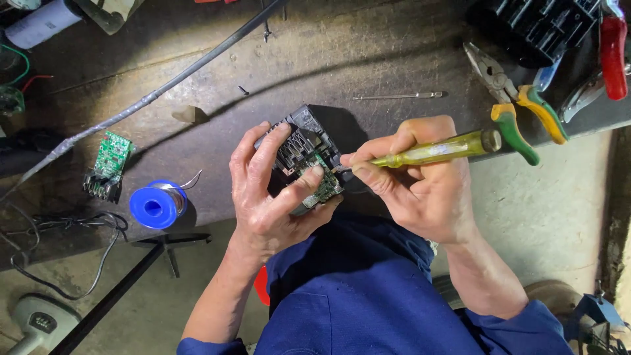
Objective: The person is inspecting a circuit board, rotating it for visual check, and using a screwdriver to probe or adjust components within its housing.
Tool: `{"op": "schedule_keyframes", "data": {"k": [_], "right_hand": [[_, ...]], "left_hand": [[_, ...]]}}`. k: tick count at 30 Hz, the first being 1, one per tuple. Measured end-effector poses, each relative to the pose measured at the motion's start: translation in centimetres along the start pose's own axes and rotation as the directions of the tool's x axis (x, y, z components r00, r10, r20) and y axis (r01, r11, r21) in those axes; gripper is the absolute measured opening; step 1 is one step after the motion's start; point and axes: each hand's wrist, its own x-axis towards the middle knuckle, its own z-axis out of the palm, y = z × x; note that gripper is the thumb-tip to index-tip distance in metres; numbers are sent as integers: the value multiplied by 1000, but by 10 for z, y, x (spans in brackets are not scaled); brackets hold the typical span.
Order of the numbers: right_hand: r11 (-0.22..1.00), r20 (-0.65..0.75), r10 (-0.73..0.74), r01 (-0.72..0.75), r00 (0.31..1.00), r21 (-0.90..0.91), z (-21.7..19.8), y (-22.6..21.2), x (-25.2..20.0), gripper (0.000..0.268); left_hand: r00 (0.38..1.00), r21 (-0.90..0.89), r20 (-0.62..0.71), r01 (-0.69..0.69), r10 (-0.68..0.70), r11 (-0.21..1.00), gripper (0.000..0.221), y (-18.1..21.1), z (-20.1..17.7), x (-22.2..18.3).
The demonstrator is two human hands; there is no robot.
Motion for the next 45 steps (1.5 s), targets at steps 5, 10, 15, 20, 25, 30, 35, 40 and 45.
{"op": "schedule_keyframes", "data": {"k": [5,10,15,20,25,30,35,40,45], "right_hand": [[1000,-28,-30,30,999,-3,2,2,1,29],[996,-17,-22,20,1000,-84,0,0,2,22],[987,-29,0,-4,1000,-163,2,0,-2,12],[958,-81,45,-66,996,-280,5,-2,-6,16],[1000,-8,-11,11,1000,-26,2,1,2,34],[975,-38,53,-44,998,218,4,-2,3,33],[992,-44,-23,28,999,122,2,-2,1,28],[991,-55,12,-4,998,134,4,4,-4,31],[999,-63,-20,23,998,34,6,1,-2,36]], "left_hand": [[1000,-4,-3,-7,7,1000,33,0,0,-1],[1000,-4,-1,-2,2,1000,33,-2,1,-2],[1000,1,-1,9,-9,1000,28,-2,0,0],[1000,2,-3,-3,3,1000,30,-4,1,0],[1000,-11,-12,-13,13,1000,32,0,-1,0],[1000,-12,-10,-13,13,1000,34,-1,-1,-3],[1000,-5,-20,-10,10,1000,36,0,1,-2],[1000,-8,-19,-10,9,1000,33,-1,1,-2],[1000,1,-10,-10,10,1000,34,-3,2,-3]]}}
